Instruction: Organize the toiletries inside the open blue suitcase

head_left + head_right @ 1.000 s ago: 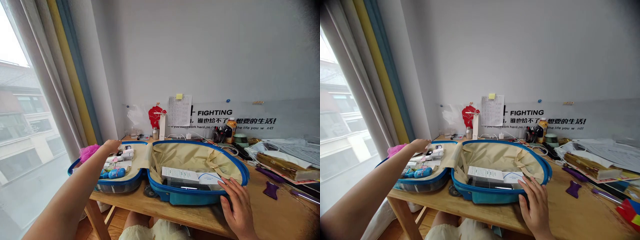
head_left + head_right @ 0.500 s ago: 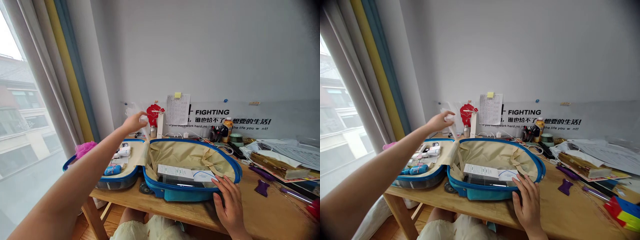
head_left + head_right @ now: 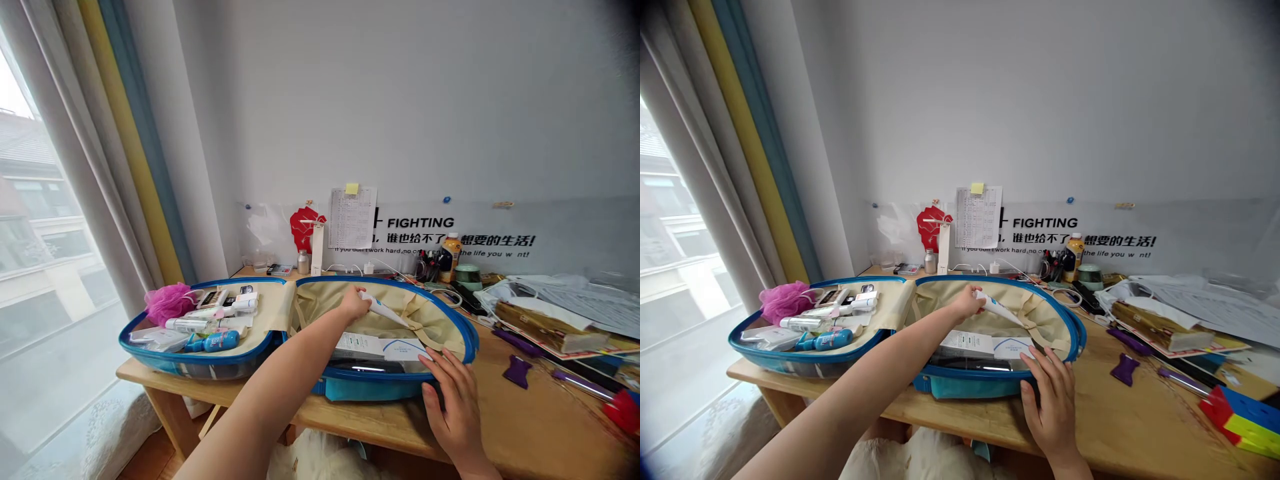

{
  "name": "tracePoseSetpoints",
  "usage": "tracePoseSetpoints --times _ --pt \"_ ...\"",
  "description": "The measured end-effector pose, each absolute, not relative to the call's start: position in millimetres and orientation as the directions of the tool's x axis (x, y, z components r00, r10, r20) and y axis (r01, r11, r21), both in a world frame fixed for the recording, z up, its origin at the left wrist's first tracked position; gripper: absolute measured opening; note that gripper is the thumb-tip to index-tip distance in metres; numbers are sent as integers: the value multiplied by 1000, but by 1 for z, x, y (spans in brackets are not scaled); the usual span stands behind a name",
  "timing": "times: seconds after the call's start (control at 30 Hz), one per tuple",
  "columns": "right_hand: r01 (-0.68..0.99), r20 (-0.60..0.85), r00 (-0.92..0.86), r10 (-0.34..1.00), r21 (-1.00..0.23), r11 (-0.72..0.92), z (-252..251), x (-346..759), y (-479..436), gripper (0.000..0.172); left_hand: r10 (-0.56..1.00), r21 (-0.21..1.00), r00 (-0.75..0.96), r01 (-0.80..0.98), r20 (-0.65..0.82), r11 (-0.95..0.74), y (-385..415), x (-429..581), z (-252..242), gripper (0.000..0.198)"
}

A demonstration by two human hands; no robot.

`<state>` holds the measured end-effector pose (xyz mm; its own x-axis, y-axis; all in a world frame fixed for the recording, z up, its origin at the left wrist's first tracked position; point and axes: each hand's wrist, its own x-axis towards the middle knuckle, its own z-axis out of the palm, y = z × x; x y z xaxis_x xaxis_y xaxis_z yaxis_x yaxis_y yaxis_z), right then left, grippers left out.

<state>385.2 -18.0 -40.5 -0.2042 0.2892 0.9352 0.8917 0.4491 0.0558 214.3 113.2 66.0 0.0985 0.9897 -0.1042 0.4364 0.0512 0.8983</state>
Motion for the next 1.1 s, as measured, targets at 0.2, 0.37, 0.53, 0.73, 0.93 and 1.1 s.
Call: tracePoseSetpoints --times 0.2,0.37,0.53,0.73,0.93,1.1 --pt "885 935 -165 313 1 465 -46 387 -17 33 983 875 116 479 -143 70 117 212 52 37" --pt "886 932 -168 320 1 463 -48 389 -16 33 978 801 130 596 -166 57 124 201 46 36" --pt "894 928 -180 325 16 448 -46 388 -17 33 970 715 132 697 -203 55 125 196 42 34" --pt "890 935 -184 302 29 455 -46 387 -16 33 946 712 198 701 -257 47 123 201 39 35" --pt "891 930 -175 323 10 454 -48 389 -14 33 925 747 284 665 -251 -2 115 202 44 36" --pt "896 928 -191 319 32 443 -48 390 -14 33 944 749 303 654 -128 -108 116 192 69 35"
